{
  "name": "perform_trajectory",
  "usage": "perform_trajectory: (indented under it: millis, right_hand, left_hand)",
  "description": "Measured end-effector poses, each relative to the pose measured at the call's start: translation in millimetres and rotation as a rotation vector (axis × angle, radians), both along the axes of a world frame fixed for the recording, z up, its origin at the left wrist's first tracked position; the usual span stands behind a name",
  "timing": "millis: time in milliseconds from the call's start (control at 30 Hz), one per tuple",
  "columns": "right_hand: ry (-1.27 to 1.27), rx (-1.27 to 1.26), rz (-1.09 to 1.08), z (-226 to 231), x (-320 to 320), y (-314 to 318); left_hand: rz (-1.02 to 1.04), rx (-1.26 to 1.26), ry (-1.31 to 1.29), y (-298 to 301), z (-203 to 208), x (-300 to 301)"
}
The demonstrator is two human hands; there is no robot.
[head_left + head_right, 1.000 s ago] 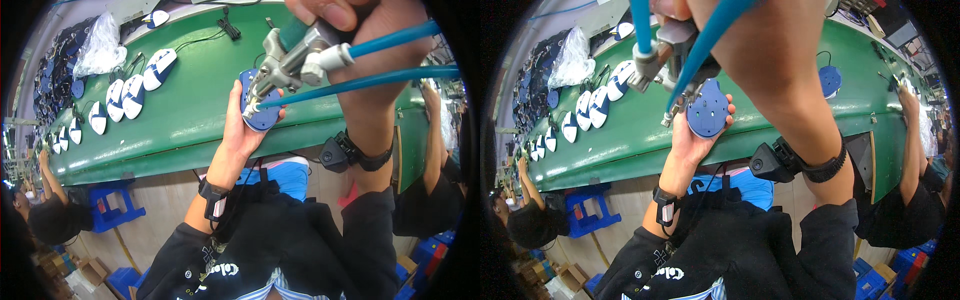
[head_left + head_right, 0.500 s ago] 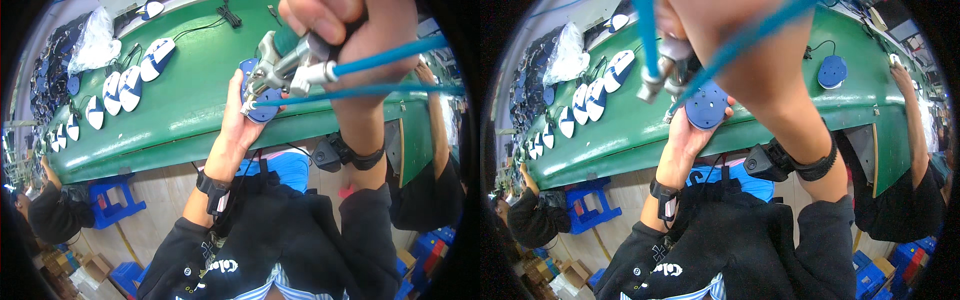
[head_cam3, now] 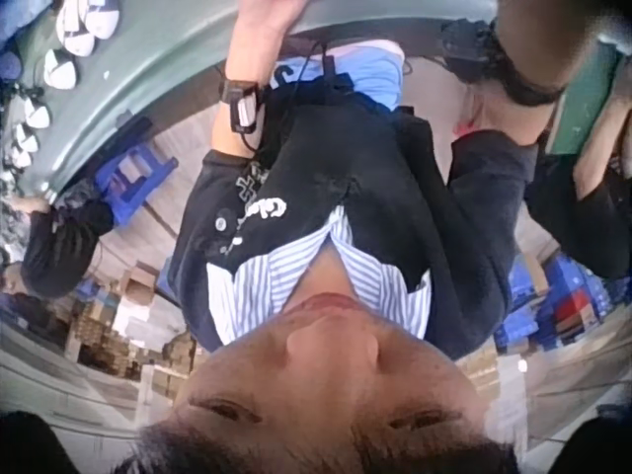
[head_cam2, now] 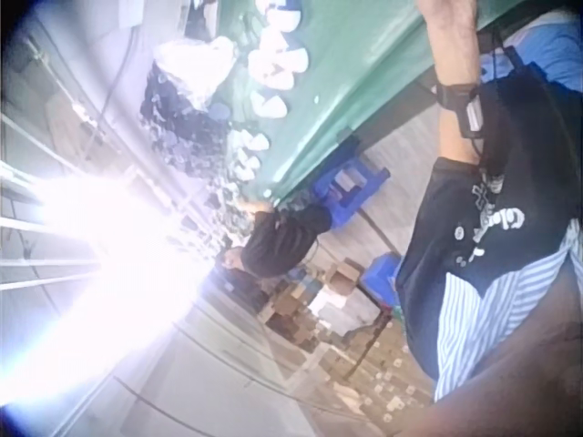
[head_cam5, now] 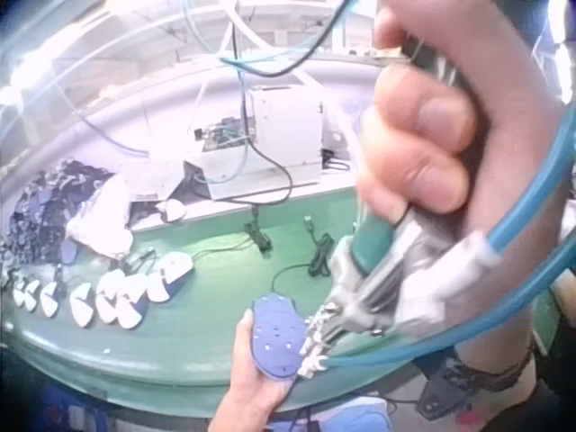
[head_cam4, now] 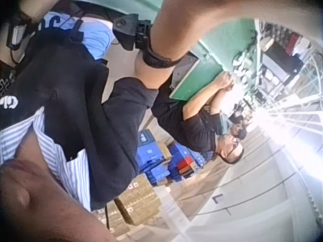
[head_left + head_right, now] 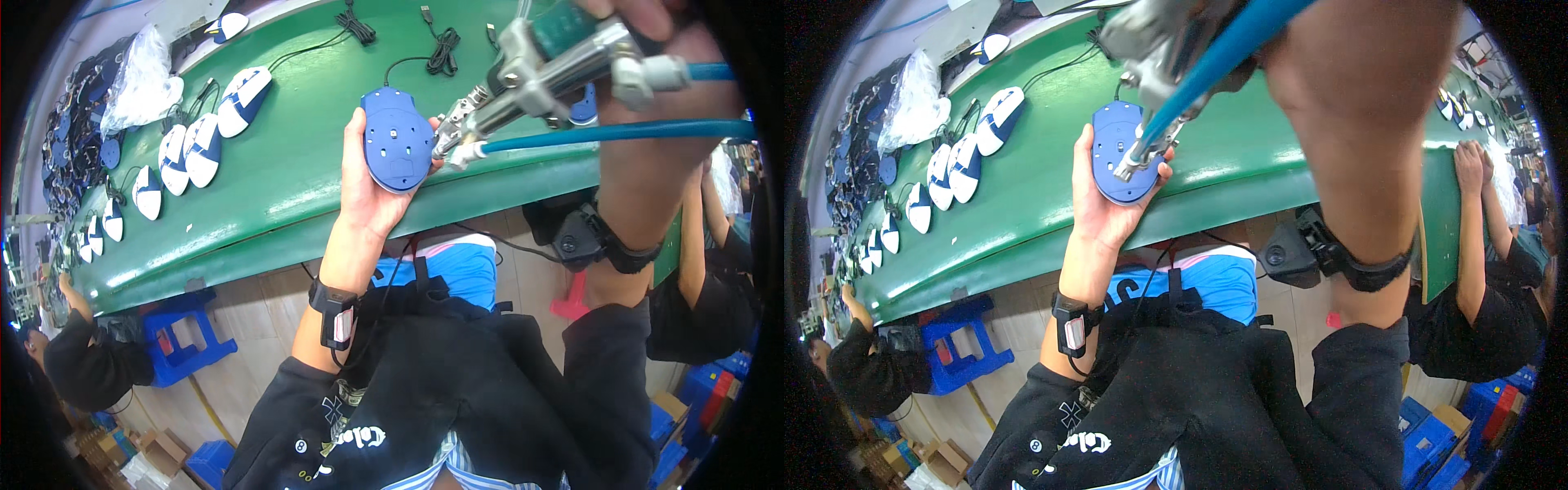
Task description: Using a pneumatic screwdriver to secure screws onto the bottom plates of computer mice on an assembly line.
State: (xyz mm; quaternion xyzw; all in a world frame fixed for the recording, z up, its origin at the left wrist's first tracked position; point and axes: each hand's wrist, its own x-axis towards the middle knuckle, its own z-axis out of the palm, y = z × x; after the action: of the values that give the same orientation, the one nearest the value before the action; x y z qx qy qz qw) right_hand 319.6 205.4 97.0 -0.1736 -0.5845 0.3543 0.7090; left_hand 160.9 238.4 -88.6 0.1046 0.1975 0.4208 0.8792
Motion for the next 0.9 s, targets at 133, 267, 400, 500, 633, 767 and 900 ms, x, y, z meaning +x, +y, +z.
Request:
perform_trajectory:
  millis: [133,267,400,500,633,767,900]
  right_hand:
    - [0.000,-0.018,0.005,-14.8,8.6,6.8]
    - [0.001,-0.033,0.010,-25.3,24.9,9.4]
    - [0.003,-0.046,0.026,-35.7,31.1,14.6]
    - [0.000,-0.053,0.044,-45.4,50.0,13.2]
    - [-0.005,-0.058,0.063,-44.8,9.2,-1.6]
    - [-0.016,-0.021,0.083,-34.4,-2.0,1.1]
    - [-0.045,-0.004,0.088,-39.2,114.6,2.0]
  left_hand:
    - [0.003,-0.052,-0.020,1.3,-5.1,2.9]
    - [-0.007,-0.071,-0.038,2.1,-4.1,8.3]
    - [-0.004,-0.065,-0.027,3.4,-6.0,9.4]
    - [-0.003,-0.067,-0.040,2.4,-11.7,8.3]
    - [0.011,-0.054,-0.055,4.6,-19.5,5.2]
    - [0.021,-0.041,0.024,-3.9,-13.3,4.5]
    - [0.016,0.042,0.008,-3.0,-14.7,2.7]
